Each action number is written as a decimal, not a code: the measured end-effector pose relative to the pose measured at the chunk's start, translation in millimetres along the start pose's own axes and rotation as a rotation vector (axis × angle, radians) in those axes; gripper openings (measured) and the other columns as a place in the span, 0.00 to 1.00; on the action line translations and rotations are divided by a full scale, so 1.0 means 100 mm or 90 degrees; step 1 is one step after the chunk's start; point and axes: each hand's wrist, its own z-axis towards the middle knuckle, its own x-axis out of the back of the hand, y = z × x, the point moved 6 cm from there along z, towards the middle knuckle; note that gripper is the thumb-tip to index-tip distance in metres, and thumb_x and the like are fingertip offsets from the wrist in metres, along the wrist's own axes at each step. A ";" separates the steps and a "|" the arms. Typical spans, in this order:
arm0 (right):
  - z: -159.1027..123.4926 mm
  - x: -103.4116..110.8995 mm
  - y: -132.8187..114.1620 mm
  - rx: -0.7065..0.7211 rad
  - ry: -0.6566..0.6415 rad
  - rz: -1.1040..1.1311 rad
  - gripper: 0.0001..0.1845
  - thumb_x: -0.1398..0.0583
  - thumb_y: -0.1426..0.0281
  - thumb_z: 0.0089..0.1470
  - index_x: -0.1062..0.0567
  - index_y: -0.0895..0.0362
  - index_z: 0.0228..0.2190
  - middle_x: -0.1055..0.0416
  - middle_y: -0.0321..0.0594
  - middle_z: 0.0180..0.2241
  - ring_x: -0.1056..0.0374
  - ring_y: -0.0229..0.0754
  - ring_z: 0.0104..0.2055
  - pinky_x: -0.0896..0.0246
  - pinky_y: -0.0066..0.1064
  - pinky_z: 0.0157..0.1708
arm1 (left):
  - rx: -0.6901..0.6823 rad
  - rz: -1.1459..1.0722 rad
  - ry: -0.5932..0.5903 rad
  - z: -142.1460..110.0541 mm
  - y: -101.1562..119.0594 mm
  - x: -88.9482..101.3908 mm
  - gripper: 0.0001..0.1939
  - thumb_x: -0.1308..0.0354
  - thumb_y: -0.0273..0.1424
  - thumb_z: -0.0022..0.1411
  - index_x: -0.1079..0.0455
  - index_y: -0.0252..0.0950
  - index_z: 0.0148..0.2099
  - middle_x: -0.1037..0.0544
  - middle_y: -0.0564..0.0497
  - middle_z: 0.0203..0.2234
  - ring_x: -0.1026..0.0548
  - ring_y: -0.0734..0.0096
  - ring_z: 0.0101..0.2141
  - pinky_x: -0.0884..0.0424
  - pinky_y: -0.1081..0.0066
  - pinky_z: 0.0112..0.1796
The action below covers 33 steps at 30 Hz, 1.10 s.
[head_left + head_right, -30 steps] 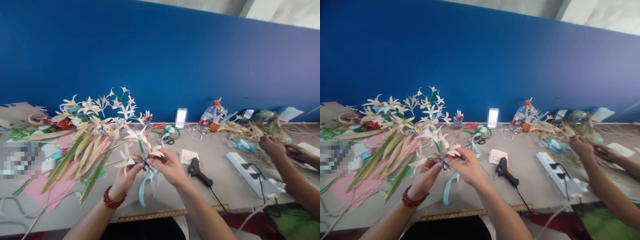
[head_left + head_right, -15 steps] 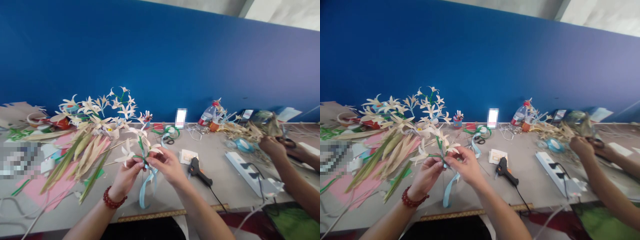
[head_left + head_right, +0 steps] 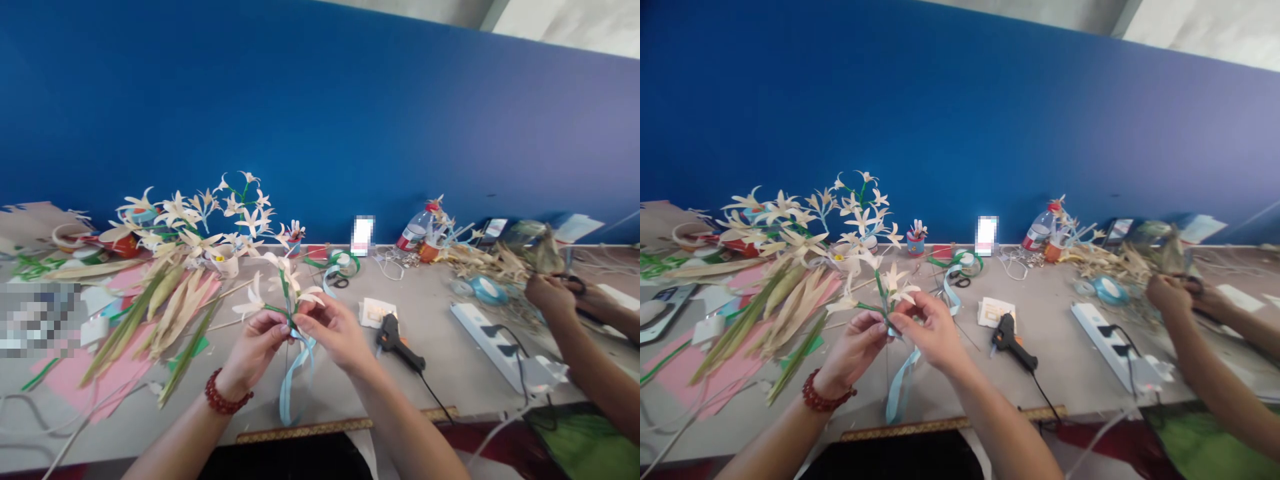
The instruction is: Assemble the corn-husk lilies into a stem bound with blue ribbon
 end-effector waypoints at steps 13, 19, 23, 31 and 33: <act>-0.01 -0.03 0.07 -0.017 -0.010 0.075 0.12 0.33 0.65 0.51 0.30 0.57 0.26 0.35 0.33 0.26 0.32 0.37 0.27 0.36 0.30 0.29 | -0.044 0.090 -0.012 0.00 0.10 -0.01 0.05 0.29 0.28 0.49 0.21 0.37 0.31 0.19 0.54 0.25 0.24 0.77 0.24 0.27 0.76 0.30; -0.01 -0.05 0.10 0.002 -0.031 0.085 0.11 0.35 0.66 0.53 0.30 0.56 0.26 0.33 0.33 0.25 0.31 0.38 0.27 0.36 0.30 0.30 | -0.076 0.133 -0.021 -0.02 0.11 0.02 0.04 0.31 0.28 0.53 0.21 0.37 0.33 0.20 0.52 0.29 0.24 0.75 0.26 0.27 0.74 0.31; -0.01 -0.04 0.11 0.005 -0.023 0.080 0.12 0.34 0.64 0.52 0.30 0.56 0.26 0.33 0.34 0.25 0.31 0.38 0.28 0.35 0.30 0.30 | -0.098 0.175 0.000 -0.03 0.15 0.01 0.04 0.31 0.29 0.52 0.21 0.36 0.32 0.20 0.51 0.30 0.25 0.74 0.26 0.26 0.73 0.31; -0.03 -0.03 0.06 0.008 0.012 0.024 0.13 0.35 0.62 0.51 0.30 0.56 0.25 0.33 0.35 0.25 0.34 0.37 0.28 0.37 0.29 0.31 | -0.116 0.262 0.027 -0.09 0.18 0.03 0.04 0.33 0.31 0.55 0.20 0.36 0.34 0.19 0.47 0.31 0.23 0.67 0.31 0.25 0.69 0.36; -0.03 -0.01 0.06 0.012 0.030 0.003 0.13 0.34 0.62 0.51 0.30 0.57 0.25 0.35 0.34 0.26 0.36 0.37 0.29 0.39 0.28 0.30 | -0.127 0.281 0.025 -0.09 0.19 0.04 0.03 0.34 0.30 0.56 0.20 0.37 0.34 0.20 0.48 0.34 0.23 0.65 0.36 0.25 0.69 0.39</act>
